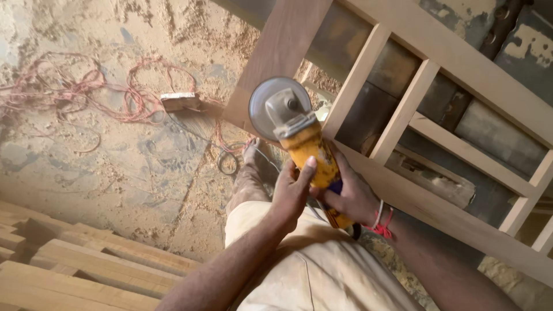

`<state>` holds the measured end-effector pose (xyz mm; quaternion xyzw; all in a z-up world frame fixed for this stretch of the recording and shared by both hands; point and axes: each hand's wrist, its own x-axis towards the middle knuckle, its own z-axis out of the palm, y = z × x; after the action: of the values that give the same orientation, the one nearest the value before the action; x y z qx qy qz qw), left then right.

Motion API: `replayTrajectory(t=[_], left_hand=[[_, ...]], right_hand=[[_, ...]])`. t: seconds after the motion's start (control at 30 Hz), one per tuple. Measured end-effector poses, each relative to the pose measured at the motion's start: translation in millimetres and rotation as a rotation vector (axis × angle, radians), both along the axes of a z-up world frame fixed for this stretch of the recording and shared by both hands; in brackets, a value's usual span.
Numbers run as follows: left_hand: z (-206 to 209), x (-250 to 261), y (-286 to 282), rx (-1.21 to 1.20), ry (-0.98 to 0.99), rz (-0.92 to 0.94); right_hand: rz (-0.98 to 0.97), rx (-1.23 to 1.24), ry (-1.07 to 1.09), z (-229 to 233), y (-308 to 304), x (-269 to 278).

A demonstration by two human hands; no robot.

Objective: The person sands the surfaces of a wooden window frame using a handheld power sander.

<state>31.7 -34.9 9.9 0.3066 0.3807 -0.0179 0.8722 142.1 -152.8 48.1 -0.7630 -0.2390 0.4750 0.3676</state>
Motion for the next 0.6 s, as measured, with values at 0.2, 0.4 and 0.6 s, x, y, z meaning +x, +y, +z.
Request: replayTrajectory(t=[0.2, 0.4, 0.6], left_hand=[[2.5, -8.7, -44.2, -0.14, -0.151, -0.129], [-9.9, -9.0, -39.4, 0.016, -0.183, -0.044], [-11.1, -10.5, 60.4, 0.053, -0.111, 0.052]], right_hand=[[-0.054, -0.074, 0.108, 17.7, -60.6, -17.2], [-0.049, 0.039, 0.12, 12.4, -47.8, -22.1], [0.082, 0.025, 0.01, -14.8, 42.4, -12.2]])
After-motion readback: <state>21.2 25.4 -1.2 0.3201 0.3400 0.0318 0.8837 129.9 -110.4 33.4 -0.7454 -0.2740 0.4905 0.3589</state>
